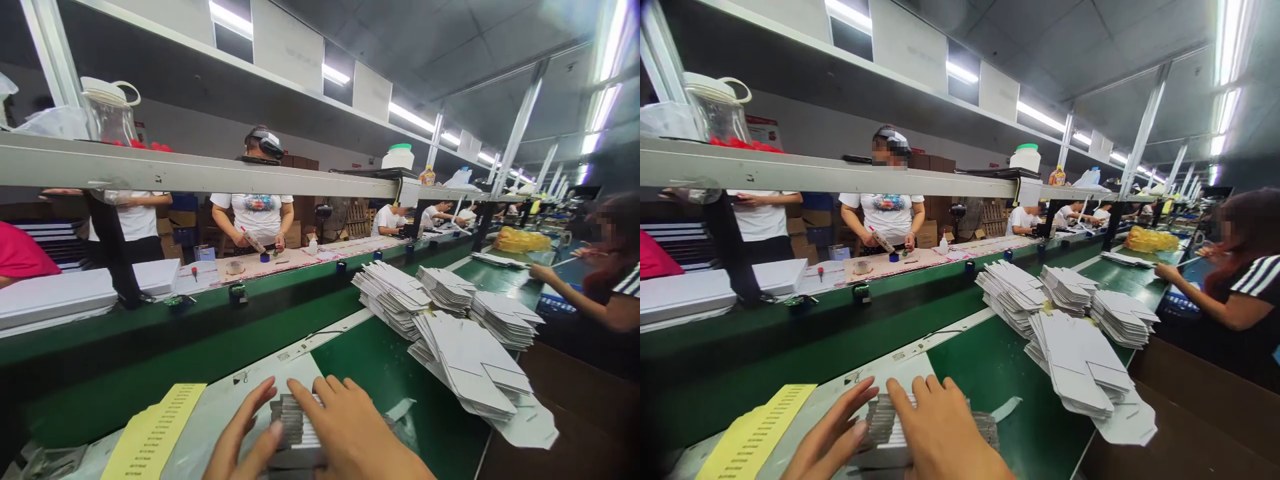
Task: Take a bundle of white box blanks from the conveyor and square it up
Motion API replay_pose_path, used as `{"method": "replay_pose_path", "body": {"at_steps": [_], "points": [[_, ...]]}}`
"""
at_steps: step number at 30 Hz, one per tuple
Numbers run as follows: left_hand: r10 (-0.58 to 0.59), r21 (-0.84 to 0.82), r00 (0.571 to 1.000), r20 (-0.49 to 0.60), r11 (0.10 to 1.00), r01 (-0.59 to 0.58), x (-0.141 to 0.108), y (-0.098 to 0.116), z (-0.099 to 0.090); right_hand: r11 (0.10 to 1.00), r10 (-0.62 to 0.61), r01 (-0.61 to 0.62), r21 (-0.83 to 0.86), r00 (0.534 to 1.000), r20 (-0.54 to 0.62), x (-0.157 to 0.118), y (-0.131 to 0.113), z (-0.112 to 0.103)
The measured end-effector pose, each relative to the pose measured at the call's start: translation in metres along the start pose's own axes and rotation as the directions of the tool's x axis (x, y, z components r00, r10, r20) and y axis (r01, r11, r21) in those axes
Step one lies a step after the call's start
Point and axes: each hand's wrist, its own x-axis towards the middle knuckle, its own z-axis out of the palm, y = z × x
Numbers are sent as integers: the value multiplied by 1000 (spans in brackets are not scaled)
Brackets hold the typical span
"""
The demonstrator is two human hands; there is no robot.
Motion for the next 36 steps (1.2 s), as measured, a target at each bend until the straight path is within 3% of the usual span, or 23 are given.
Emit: {"method": "replay_pose_path", "body": {"at_steps": [2,5,8,10,13,16,19,24,29,33,36], "points": [[89,80,995,41,993,-92,5,2,23,1000,-2,3,10,1000,-26,-4,0,-4],[172,75,984,-51,983,-168,14,7,46,999,18,-15,38,997,-74,-9,4,-9],[175,55,981,-88,984,-171,20,13,55,995,82,-73,72,989,-122,-18,19,-1],[162,36,980,-112,987,-159,21,15,57,967,201,-169,191,966,-161,-29,32,14],[135,-9,980,-145,990,-137,21,16,60,776,454,-302,554,877,-158,-46,48,44],[130,-43,978,-164,989,-139,21,14,64,627,560,-284,726,812,-166,-54,51,61],[138,-43,977,-163,988,-147,19,12,62,624,551,-265,735,816,-174,-50,48,59],[146,-15,980,-132,989,-150,18,10,52,721,418,-224,655,895,-155,-39,56,54],[175,-4,981,-85,984,-176,15,14,45,725,388,-174,666,903,-185,-43,56,59],[252,30,956,-149,968,-250,9,28,40,671,361,-75,737,902,-236,-42,43,43],[304,72,930,-206,953,-296,8,35,29,680,292,-28,732,927,-236,-30,31,30]]}}
